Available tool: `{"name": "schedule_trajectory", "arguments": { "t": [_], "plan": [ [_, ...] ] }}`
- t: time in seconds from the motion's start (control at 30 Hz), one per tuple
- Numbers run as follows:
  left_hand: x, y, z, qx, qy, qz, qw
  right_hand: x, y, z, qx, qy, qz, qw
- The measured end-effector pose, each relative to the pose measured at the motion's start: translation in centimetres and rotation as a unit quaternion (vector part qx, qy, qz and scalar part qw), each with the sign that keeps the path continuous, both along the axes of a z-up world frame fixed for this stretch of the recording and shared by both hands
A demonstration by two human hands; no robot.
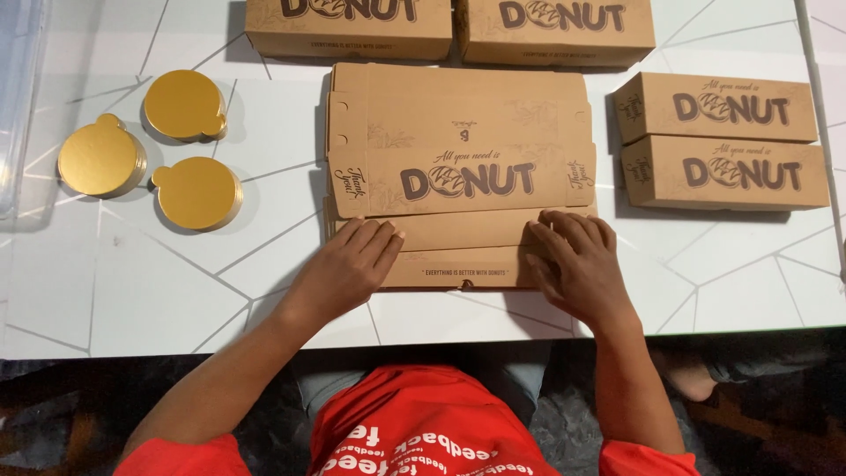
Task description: Assembling a cardboard donut box by folding flaps and interlocking tabs
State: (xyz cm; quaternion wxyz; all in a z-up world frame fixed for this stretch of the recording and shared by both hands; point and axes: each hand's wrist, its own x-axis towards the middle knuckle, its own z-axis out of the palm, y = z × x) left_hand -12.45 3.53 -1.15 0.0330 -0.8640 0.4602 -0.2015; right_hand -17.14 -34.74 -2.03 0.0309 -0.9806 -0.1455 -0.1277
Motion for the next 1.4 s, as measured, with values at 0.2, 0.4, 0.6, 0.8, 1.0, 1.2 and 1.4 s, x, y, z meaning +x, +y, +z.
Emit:
{"name": "schedule_trajectory", "arguments": {
  "t": [0.2, 0.4, 0.6, 0.8, 1.0, 1.2, 1.4],
  "plan": [
    [-0.6, -0.1, 1.0, -0.029, 0.15, 0.116, 0.981, 0.4, 0.6, 0.4, -0.004, 0.017, 0.017, 1.0],
    [2.4, -0.5, 1.1, -0.036, 0.254, 0.126, 0.958, 0.6, 0.8, -0.4, 0.003, 0.016, 0.019, 1.0],
    [6.4, -1.6, 5.0, 0.036, 0.243, 0.062, 0.967, 2.1, -0.1, 0.2, 0.047, 0.08, 0.053, 0.994],
    [9.7, -2.5, 1.7, 0.133, 0.229, 0.012, 0.964, 4.9, -0.5, 1.2, -0.004, 0.11, 0.097, 0.989],
    [8.1, -2.9, 0.7, 0.223, 0.144, -0.014, 0.964, 5.6, 0.1, 4.1, -0.07, 0.096, 0.115, 0.986],
    [7.7, -2.7, 5.7, 0.176, 0.068, -0.011, 0.982, 6.9, -0.4, 5.0, -0.072, 0.075, 0.125, 0.987],
    [10.1, -2.9, 10.6, 0.099, 0.288, 0.075, 0.949, 10.0, -1.1, 12.3, 0.05, 0.331, 0.099, 0.937]
  ]
}}
